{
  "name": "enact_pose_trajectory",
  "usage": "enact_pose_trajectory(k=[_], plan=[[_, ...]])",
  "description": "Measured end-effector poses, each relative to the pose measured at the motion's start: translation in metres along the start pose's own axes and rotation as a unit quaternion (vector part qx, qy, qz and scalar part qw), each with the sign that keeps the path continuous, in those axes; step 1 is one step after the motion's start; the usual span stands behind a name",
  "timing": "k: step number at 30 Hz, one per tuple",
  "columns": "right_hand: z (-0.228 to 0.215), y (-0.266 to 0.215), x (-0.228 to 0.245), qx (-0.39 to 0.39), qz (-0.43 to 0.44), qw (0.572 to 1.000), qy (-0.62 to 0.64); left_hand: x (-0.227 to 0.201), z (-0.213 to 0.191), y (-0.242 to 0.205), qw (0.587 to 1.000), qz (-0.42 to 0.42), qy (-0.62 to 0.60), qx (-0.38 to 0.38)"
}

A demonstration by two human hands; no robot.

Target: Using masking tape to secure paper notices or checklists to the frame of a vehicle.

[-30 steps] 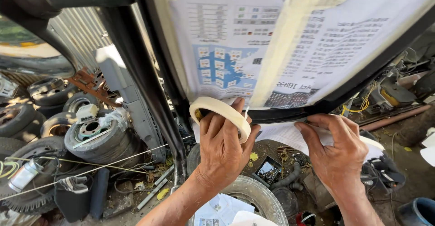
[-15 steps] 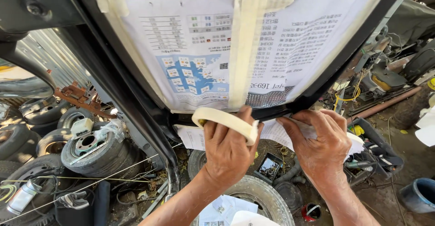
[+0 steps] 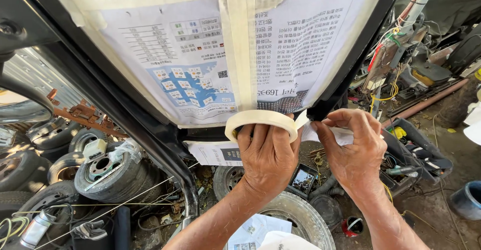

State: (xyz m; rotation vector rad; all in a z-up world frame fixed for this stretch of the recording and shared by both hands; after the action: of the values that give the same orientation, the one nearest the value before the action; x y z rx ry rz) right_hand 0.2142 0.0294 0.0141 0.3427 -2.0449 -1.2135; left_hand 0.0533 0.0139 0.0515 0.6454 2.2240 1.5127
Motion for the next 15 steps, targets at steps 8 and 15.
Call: enact_pose_trajectory(k=[8, 15], plan=[[-0.001, 0.006, -0.003, -0.013, -0.022, 0.997, -0.067, -0.002, 0.005, 0.005, 1.000, -0.021, 0.022, -0.006], [-0.011, 0.009, -0.044, 0.119, 0.137, 0.983, 0.039, 0.001, 0.009, 0.006, 0.999, 0.000, 0.036, -0.013]])
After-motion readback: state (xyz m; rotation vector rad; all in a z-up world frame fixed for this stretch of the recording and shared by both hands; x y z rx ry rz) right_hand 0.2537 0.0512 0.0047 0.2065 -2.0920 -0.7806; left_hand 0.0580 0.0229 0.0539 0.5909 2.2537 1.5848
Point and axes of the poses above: each hand's wrist, its own y-axis towards the middle knuckle, its own z-axis out of the palm, x = y × z, the point moved 5 cm from there along y, towards the middle knuckle, and after that the axes turned 11 degrees about -z, right-handed, at the moved point
